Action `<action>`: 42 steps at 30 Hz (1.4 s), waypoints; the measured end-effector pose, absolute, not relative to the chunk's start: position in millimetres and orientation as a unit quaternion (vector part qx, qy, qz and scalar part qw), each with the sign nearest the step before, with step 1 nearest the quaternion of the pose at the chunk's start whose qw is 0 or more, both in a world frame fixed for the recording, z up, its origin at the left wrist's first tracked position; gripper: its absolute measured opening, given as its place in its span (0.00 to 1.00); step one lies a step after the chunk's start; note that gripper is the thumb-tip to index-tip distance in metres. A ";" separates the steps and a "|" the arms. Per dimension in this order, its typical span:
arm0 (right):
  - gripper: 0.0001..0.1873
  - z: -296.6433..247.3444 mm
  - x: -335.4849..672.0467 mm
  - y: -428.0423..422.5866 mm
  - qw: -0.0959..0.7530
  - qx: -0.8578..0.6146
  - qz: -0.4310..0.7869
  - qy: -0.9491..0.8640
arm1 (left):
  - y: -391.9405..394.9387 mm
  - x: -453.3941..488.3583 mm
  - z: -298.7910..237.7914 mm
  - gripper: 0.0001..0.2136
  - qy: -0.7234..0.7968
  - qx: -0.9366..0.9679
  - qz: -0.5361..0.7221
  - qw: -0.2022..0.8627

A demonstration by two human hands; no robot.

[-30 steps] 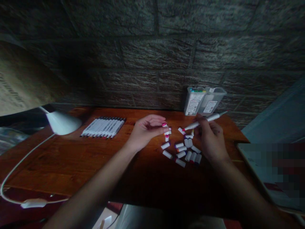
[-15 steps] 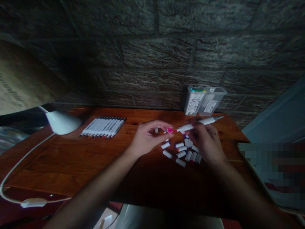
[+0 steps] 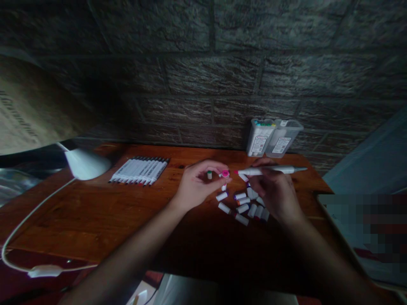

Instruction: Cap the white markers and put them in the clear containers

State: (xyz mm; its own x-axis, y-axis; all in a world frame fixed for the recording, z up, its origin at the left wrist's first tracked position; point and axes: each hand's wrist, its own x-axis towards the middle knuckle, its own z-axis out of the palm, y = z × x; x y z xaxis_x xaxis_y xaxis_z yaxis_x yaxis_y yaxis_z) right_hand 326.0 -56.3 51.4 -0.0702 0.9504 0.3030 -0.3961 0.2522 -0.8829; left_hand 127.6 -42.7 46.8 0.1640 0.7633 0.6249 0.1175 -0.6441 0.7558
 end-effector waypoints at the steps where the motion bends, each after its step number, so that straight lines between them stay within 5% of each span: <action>1: 0.06 52.4 325.9 -57.0 0.620 -0.269 0.554 -0.487 | -42.7 127.7 46.6 0.12 0.309 0.707 0.569 0.285; 8: 0.07 54.2 323.6 -58.8 0.610 -0.251 0.566 -0.494 | -45.1 132.0 49.2 0.12 0.308 0.677 0.584 0.325; 20: 0.08 66.5 323.7 -58.9 0.623 -0.326 0.544 -0.459 | -31.6 122.4 60.6 0.10 0.295 0.408 0.610 0.612; 27: 0.08 66.7 322.5 -60.9 0.625 -0.331 0.540 -0.457 | -33.1 123.1 61.7 0.05 0.294 0.381 0.606 0.633; 42: 0.05 60.0 319.8 -65.2 0.613 -0.305 0.534 -0.496 | -36.1 123.9 59.9 0.10 0.274 0.402 0.598 0.637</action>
